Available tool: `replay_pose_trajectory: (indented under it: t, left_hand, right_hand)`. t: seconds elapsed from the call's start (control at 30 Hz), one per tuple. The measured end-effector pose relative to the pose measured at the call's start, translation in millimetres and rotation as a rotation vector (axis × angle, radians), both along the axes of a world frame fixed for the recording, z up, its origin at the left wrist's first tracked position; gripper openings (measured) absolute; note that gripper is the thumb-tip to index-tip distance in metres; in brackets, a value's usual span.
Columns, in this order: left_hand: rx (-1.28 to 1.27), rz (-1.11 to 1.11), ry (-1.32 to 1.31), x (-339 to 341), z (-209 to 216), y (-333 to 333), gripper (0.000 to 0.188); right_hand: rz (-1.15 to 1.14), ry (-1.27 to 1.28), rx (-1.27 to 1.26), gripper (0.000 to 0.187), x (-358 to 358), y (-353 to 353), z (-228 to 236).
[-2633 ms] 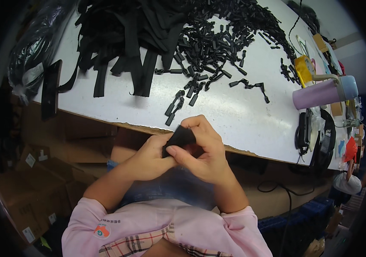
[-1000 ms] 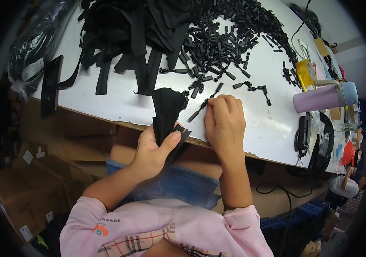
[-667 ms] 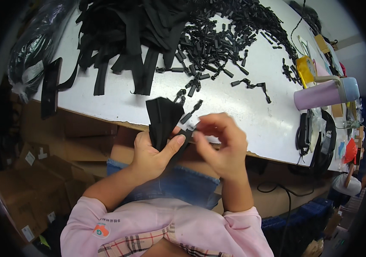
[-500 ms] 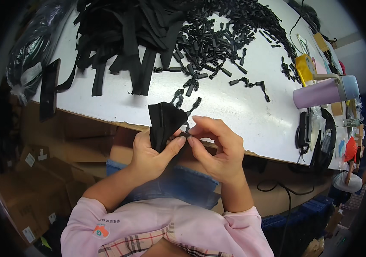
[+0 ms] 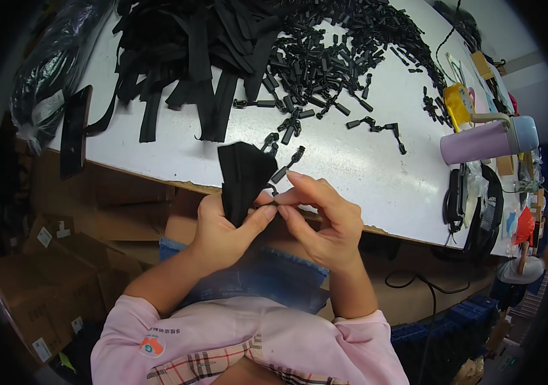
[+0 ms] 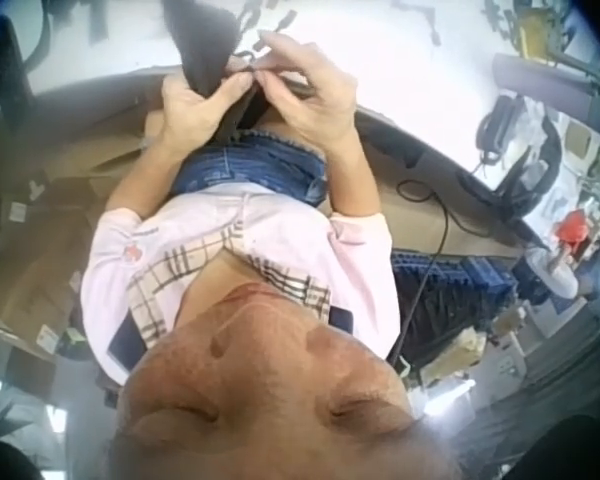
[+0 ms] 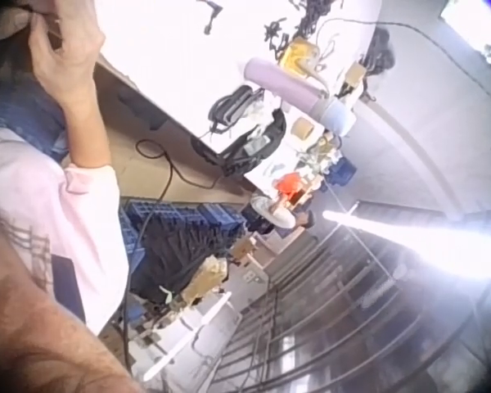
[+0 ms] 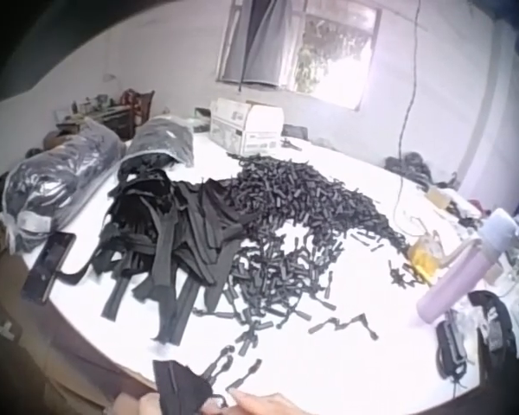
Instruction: Assembling plastic clips onto black fabric straps at a workbench.
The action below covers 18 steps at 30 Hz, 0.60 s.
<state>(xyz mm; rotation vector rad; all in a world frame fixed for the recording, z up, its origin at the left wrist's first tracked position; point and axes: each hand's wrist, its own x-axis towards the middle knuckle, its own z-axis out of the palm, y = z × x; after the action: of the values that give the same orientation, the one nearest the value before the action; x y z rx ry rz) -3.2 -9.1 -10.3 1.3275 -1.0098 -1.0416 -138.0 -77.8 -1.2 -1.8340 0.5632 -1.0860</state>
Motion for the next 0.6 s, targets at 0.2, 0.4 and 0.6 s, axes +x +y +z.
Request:
replay_pose_trajectory:
  t: [0.2,0.4,0.6]
  left_hand:
    - [-0.103,0.083,0.233,-4.9,1.0,-3.0,0.017]
    - [-0.21,0.076,0.076,-6.0,5.0,-1.7,0.017]
    - [-0.101,-0.019,0.285,0.6,2.1,2.1,0.017]
  right_hand:
    - [-0.22,-0.139,0.278,0.018,9.1,19.1,-5.9]
    - [-0.05,-0.194,0.546,0.009,7.9,23.9,-8.3]
    - [0.075,-0.288,0.795,0.007,3.6,19.5,-6.4]
